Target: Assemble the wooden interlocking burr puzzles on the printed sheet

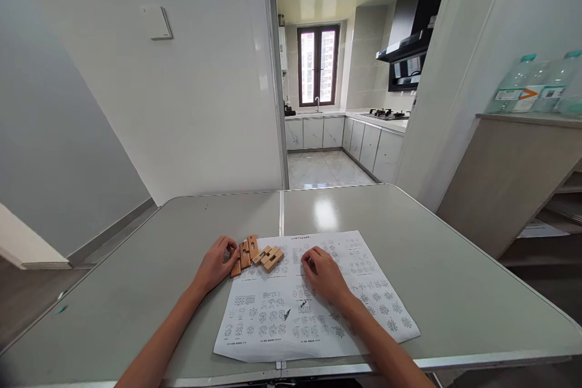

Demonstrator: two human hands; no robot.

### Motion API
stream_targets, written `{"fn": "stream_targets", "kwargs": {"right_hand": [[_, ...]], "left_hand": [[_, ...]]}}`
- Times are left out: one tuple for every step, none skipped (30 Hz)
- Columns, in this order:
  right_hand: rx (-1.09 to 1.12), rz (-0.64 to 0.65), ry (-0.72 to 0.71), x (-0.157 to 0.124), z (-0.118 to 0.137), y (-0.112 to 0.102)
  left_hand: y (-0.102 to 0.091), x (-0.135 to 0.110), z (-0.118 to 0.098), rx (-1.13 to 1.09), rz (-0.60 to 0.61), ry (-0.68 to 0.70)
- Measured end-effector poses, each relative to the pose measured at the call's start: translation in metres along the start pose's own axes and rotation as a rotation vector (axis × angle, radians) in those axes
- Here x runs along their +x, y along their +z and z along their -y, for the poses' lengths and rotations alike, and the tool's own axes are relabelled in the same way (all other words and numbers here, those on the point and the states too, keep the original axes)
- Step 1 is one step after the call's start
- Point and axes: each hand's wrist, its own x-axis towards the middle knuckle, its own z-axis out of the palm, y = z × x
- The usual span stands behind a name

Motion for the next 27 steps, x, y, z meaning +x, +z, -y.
{"fn": "stream_targets", "kwargs": {"right_hand": [[0.002,-0.002,-0.001,0.0000,-0.0003,0.0002],[0.003,-0.002,-0.001,-0.0001,-0.0007,0.0004],[0.002,-0.001,-0.001,-0.0001,-0.0012,0.0007],[0.000,0.001,0.000,-0.0002,-0.0017,0.0009],[-0.001,0.004,0.000,-0.0003,-0.0022,0.0011],[-0.002,0.006,0.000,-0.0005,-0.0024,0.0012],[-0.002,0.007,-0.001,-0.0006,-0.0025,0.0013],[-0.001,0.005,-0.001,-0.0007,-0.0023,0.0012],[0.001,0.004,0.000,-0.0008,-0.0019,0.0011],[0.002,0.004,0.001,-0.0008,-0.0014,0.0008],[0.002,0.004,0.002,-0.0008,-0.0007,0.0005],[0.000,0.005,0.004,-0.0007,0.0000,0.0001],[-0.001,0.007,0.005,-0.0006,0.0007,-0.0004],[0.000,0.011,0.006,-0.0004,0.0013,-0.0009],[0.002,0.015,0.007,-0.0003,0.0018,-0.0013],[0.005,0.016,0.008,-0.0002,0.0022,-0.0017],[0.009,0.018,0.009,-0.0002,0.0025,-0.0020],[0.013,0.018,0.010,-0.0002,0.0027,-0.0023],[0.016,0.017,0.010,-0.0004,0.0029,-0.0024],[0.018,0.015,0.010,-0.0005,0.0030,-0.0025],[0.020,0.015,0.009,-0.0006,0.0030,-0.0025],[0.020,0.013,0.007,-0.0007,0.0028,-0.0024],[0.018,0.011,0.006,-0.0007,0.0024,-0.0021],[0.016,0.010,0.004,-0.0006,0.0019,-0.0018],[0.014,0.010,0.003,-0.0005,0.0013,-0.0015],[0.012,0.010,0.003,-0.0003,0.0006,-0.0011],[0.011,0.012,0.002,-0.0002,0.0000,-0.0008]], "left_hand": [[-0.0001,0.0000,0.0000,-0.002,0.000,-0.002],[0.0000,0.0000,0.0003,-0.004,-0.001,-0.003],[0.0001,0.0000,0.0007,-0.005,-0.004,-0.003],[0.0004,0.0000,0.0013,-0.007,-0.006,-0.002],[0.0007,0.0000,0.0019,-0.009,-0.007,-0.001],[0.0011,-0.0001,0.0025,-0.011,-0.007,0.000],[0.0014,0.0000,0.0029,-0.013,-0.006,0.001],[0.0017,0.0000,0.0032,-0.013,-0.005,0.002],[0.0019,0.0000,0.0032,-0.012,-0.004,0.005],[0.0019,0.0000,0.0030,-0.012,-0.006,0.009],[0.0017,0.0001,0.0024,-0.014,-0.009,0.013],[0.0013,0.0001,0.0016,-0.017,-0.013,0.014],[0.0008,0.0001,0.0007,-0.022,-0.016,0.014],[0.0003,0.0002,-0.0003,-0.028,-0.019,0.012],[-0.0003,0.0002,-0.0012,-0.033,-0.021,0.008],[-0.0007,0.0002,-0.0018,-0.034,-0.021,0.006],[-0.0009,0.0003,-0.0020,-0.031,-0.020,0.007],[-0.0009,0.0003,-0.0018,-0.024,-0.017,0.009],[-0.0006,0.0003,-0.0011,-0.016,-0.016,0.013],[-0.0001,0.0003,0.0000,-0.008,-0.014,0.016],[0.0005,0.0002,0.0013,-0.002,-0.012,0.017],[0.0012,0.0002,0.0027,0.002,-0.011,0.017],[0.0019,0.0001,0.0040,0.005,-0.012,0.016],[0.0025,0.0001,0.0052,0.006,-0.012,0.015],[0.0030,0.0001,0.0061,0.006,-0.012,0.012],[0.0035,0.0001,0.0068,0.004,-0.012,0.010],[0.0038,0.0001,0.0072,0.003,-0.013,0.007]]}}
